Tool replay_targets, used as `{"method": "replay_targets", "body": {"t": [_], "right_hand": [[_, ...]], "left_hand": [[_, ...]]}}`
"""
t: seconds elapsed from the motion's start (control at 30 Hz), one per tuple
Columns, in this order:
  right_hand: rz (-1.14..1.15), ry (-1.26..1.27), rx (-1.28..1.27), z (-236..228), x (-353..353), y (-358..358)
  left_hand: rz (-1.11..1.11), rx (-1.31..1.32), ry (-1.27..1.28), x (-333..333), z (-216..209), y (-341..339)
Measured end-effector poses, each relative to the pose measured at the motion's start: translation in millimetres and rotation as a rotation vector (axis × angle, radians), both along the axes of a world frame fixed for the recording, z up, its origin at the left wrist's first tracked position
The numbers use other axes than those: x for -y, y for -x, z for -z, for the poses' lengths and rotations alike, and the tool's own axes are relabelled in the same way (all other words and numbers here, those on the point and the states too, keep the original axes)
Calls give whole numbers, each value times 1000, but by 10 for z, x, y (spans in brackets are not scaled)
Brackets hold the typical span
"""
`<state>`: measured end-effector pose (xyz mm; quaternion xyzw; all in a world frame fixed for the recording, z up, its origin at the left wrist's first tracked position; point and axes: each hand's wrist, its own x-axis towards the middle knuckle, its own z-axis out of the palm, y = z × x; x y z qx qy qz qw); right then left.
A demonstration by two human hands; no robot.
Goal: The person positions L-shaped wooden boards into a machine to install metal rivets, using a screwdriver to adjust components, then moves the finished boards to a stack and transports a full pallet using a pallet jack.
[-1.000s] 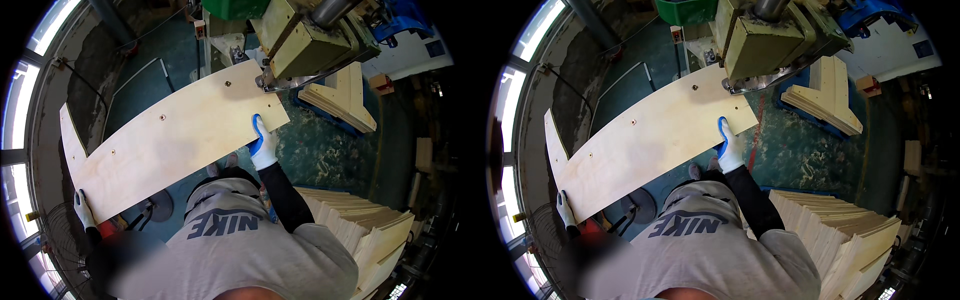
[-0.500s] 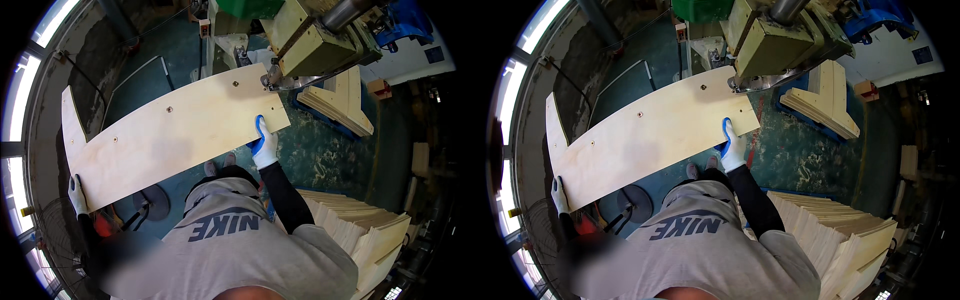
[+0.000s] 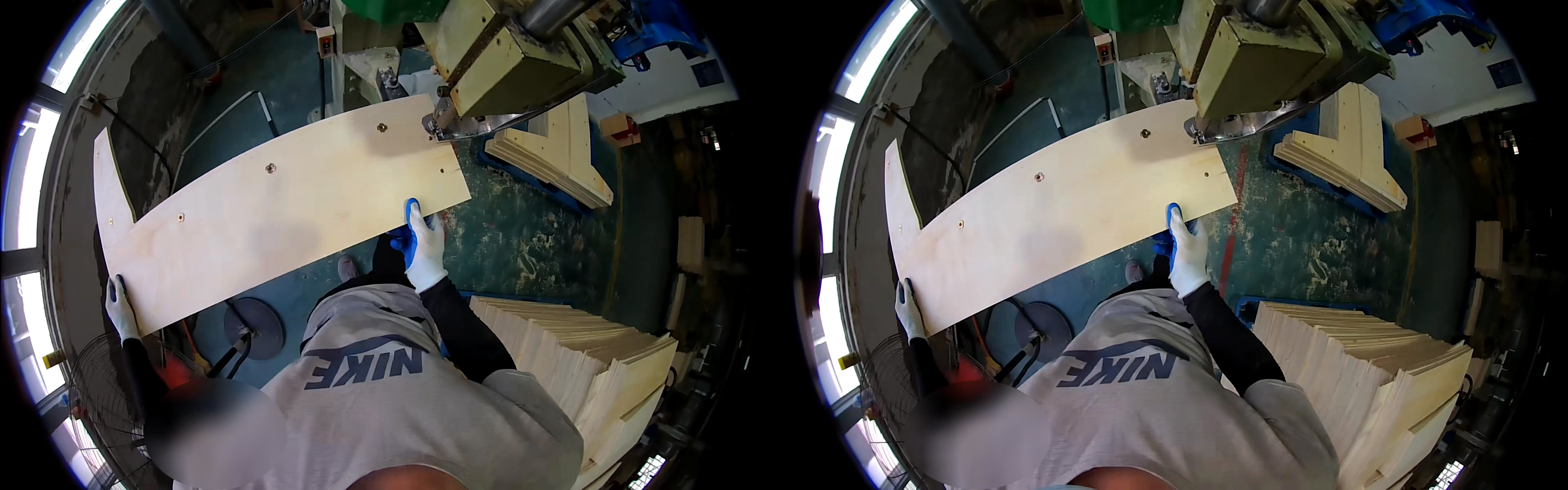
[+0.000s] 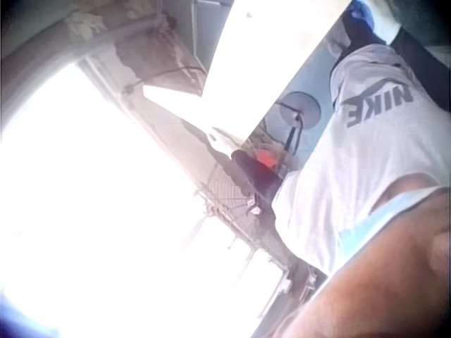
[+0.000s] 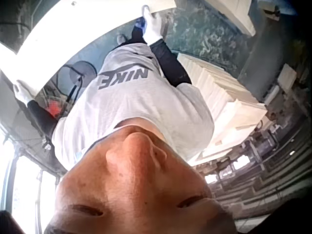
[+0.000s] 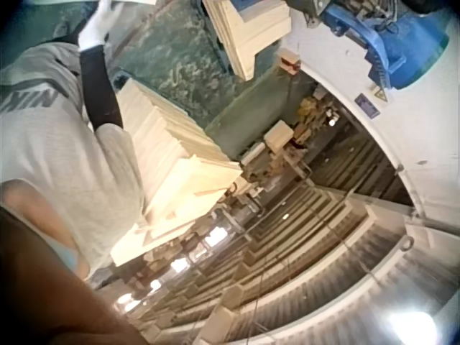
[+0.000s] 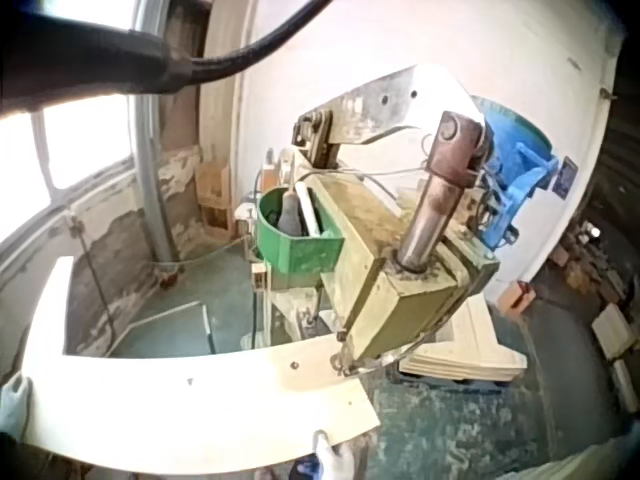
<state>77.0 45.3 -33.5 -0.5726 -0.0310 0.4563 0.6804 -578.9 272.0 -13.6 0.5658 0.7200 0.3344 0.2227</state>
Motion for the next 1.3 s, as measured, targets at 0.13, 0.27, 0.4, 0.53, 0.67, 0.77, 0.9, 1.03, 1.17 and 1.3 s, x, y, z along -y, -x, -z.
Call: {"method": "replay_targets", "body": {"t": [0.13,0.27,0.4,0.53,0.67,0.77,0.9,1.03,1.17,1.3], "right_hand": [[17,17,100,-12,-38,-11],[-1,-4,114,-40,4,1],[16,21,153,-72,-105,-13],[-32,10,209,-34,-356,-144],[-48,54,188,-113,-591,-196],[-67,78,173,-119,-591,-175],[-75,59,177,-84,-600,-172],[-51,22,156,54,-597,-182],[-68,45,126,54,-560,-147],[-8,10,162,101,-620,-196]], "left_hand": [[-16,19,-5,-79,10,-93],[-21,3,-60,61,81,38],[-60,23,64,121,169,239],[-49,78,33,127,255,215],[-63,98,43,105,217,4],[13,138,50,12,189,-45],[-64,172,7,30,218,-104],[-48,124,15,-115,122,-7],[-79,49,63,-200,100,163],[-33,120,11,-201,-15,5]]}}
